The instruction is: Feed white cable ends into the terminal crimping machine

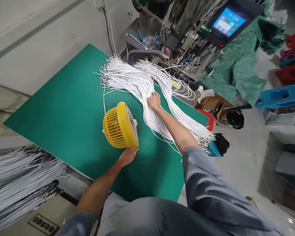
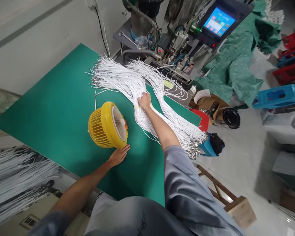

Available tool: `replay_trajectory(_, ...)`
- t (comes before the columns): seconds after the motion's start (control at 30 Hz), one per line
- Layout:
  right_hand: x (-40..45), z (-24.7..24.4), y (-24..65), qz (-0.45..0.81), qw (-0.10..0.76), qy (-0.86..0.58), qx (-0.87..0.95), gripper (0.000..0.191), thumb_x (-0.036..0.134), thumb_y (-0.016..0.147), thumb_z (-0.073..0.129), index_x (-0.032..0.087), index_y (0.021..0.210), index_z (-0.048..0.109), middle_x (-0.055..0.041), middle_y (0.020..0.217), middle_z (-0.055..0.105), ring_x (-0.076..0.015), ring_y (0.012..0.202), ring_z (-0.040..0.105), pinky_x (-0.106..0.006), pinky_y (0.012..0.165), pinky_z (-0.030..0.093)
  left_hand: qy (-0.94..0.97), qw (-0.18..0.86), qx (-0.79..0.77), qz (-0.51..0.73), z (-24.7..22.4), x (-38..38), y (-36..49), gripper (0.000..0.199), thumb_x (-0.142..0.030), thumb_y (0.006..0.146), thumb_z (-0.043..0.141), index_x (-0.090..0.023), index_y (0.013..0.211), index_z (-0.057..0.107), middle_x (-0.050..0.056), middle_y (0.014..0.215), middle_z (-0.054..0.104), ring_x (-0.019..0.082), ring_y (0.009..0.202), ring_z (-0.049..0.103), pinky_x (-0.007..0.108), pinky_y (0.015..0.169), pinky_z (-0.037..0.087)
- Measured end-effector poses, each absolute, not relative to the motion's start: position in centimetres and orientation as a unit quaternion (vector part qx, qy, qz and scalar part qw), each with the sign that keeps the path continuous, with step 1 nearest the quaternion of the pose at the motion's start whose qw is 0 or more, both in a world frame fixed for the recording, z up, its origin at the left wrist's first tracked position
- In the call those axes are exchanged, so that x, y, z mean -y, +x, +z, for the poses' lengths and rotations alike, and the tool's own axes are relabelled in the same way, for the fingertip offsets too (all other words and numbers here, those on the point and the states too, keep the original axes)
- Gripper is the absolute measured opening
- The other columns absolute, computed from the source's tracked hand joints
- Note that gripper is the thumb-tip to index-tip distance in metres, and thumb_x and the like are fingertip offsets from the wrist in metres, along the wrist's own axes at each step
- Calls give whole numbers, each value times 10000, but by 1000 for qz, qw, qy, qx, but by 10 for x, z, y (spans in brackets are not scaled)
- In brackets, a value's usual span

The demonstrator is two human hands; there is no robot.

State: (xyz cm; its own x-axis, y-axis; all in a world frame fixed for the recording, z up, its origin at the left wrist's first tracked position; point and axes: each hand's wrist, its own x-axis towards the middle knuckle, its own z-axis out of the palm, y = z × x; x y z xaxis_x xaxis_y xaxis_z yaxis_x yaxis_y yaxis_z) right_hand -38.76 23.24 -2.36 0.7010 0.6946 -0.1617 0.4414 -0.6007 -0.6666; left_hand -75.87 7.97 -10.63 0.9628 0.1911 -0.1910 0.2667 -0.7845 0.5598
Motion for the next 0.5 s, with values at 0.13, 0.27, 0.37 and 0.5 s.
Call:
replay_trajectory(0.13, -233, -37, -385, 218, 311, -873, 307, 506, 281, 778, 560, 84, 1230, 447, -167, 1284, 434, -287, 1226, 373, -460, 1067, 254, 941, 307, -119, -75, -109, -80, -760, 481, -262, 976, 187, -205, 1438, 308, 52, 1462, 371, 203, 1345, 348, 363, 1041, 354)
replay_trajectory(0.27, -240, -43, -359, 282, 314, -869, 257, 540, 248, 778, 554, 12, 1242, 409, -177, 1154, 535, -260, 1059, 523, -450, 960, 373, 942, 305, -114, -80, -111, -80, -761, 484, -257, 972, 199, -204, 1443, 298, 56, 1469, 359, 208, 1354, 336, 374, 1066, 328)
replay_trajectory(0.37, -243, -41, -345, 333, 319, -853, 245, 511, 236, 689, 657, 6, 1121, 512, -137, 1012, 606, -230, 932, 577, -419, 900, 417, 944, 301, -110, -80, -111, -80, -761, 486, -253, 970, 207, -200, 1446, 292, 57, 1476, 345, 210, 1359, 327, 376, 1067, 329)
replay_trajectory(0.5, -237, -33, -344, 370, 338, -834, 229, 424, 248, 633, 713, 22, 967, 581, -89, 864, 631, -184, 818, 585, -380, 828, 455, 948, 292, -105, -76, -113, -79, -760, 487, -244, 970, 206, -194, 1448, 285, 44, 1494, 309, 209, 1365, 316, 373, 1074, 326)
